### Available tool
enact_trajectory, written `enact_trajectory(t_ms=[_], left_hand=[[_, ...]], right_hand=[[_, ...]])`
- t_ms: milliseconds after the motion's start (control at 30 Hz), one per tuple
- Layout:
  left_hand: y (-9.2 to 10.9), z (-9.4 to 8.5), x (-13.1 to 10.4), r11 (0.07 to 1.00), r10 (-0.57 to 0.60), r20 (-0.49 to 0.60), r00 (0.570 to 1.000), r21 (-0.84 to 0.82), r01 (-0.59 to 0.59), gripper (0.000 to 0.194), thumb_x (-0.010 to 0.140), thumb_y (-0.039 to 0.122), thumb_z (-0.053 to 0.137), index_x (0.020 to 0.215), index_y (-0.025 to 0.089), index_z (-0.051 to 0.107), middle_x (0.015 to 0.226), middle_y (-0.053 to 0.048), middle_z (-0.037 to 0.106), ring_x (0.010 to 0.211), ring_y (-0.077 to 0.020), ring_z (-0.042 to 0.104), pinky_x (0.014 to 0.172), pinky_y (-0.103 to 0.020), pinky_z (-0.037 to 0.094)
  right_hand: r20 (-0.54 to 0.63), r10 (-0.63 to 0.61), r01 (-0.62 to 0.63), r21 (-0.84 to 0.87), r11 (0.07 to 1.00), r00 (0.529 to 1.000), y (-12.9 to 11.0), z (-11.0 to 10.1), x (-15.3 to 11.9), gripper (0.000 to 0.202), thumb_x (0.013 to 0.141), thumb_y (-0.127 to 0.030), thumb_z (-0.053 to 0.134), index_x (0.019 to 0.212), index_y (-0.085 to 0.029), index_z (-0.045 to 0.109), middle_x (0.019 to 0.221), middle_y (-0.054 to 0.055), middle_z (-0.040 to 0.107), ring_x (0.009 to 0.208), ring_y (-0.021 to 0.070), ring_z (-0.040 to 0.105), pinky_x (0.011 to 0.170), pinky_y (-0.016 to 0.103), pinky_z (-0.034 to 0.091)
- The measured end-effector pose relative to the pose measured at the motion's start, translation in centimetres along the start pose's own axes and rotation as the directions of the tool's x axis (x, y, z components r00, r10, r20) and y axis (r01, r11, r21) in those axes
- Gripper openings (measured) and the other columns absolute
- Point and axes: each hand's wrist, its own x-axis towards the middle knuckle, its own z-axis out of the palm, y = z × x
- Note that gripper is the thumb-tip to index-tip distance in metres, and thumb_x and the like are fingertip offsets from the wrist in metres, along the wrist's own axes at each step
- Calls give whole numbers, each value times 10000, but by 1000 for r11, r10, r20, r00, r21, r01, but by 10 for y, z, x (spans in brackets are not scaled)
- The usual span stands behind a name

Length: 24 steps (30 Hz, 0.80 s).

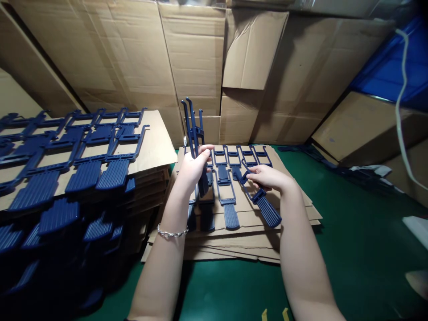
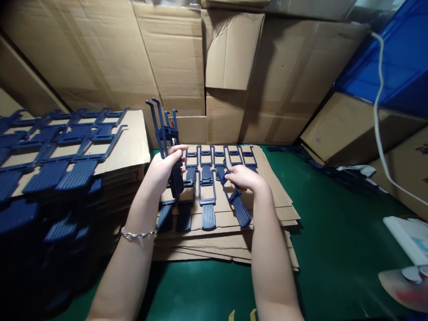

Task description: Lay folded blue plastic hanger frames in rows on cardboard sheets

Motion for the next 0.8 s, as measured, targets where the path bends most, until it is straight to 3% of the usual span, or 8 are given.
enact_trajectory(t_ms=[267, 567, 633, 700, 733, 800], left_hand=[[0, 2, 0, 1000, -21, 9, 1000, 1, 21, 253, 710, 307, 561, 907, 175, 649, 823, -46, 548, 773, -146, 538, 510, -177, 459], [1, 3, -1, 1000, -22, 11, 1000, 3, 22, 261, 704, 312, 576, 911, 168, 647, 745, -37, 552, 719, -143, 538, 516, -201, 464], [1, 3, -1, 1000, -26, 14, 1000, 14, 26, 254, 716, 300, 564, 917, 168, 645, 725, -35, 541, 709, -142, 533, 514, -201, 465], [1, 3, 0, 999, -33, 18, 999, 22, 33, 242, 729, 282, 548, 921, 169, 644, 707, -31, 529, 700, -138, 525, 509, -197, 464], [1, 3, 0, 999, -35, 19, 999, 22, 34, 237, 732, 273, 542, 920, 170, 644, 704, -29, 524, 699, -136, 522, 506, -195, 463], [1, 3, 0, 999, -31, 19, 999, 19, 31, 231, 734, 263, 539, 917, 172, 644, 710, -29, 518, 707, -137, 521, 503, -192, 462]], right_hand=[[-29, 4, -6, -79, 997, 1000, 2, 3, 7, 125, 796, -220, 423, 683, -168, 408, 530, -17, 513, 356, 58, 407, 323, 172, 275], [-25, 73, -75, -85, 994, 997, 5, 0, 6, 85, 800, -190, 439, 728, -146, 455, 530, -3, 532, 338, 62, 424, 319, 174, 281], [-17, 135, -136, -81, 987, 991, 4, 1, 7, 80, 809, -171, 438, 811, -118, 497, 517, 6, 524, 340, 73, 437, 322, 176, 290], [1, 198, -198, -54, 979, 980, 4, 3, 7, 228, 815, -162, 449, 1025, -83, 496, 491, -3, 503, 339, 90, 442, 329, 185, 310], [15, 215, -215, -26, 976, 977, 4, 5, 8, 370, 817, -164, 463, 1176, -84, 424, 485, -14, 497, 341, 97, 444, 337, 189, 327], [51, 226, -228, 42, 973, 973, 5, 8, 10, 667, 815, -169, 493, 1383, -151, 144, 491, -36, 499, 355, 108, 458, 361, 199, 367]])
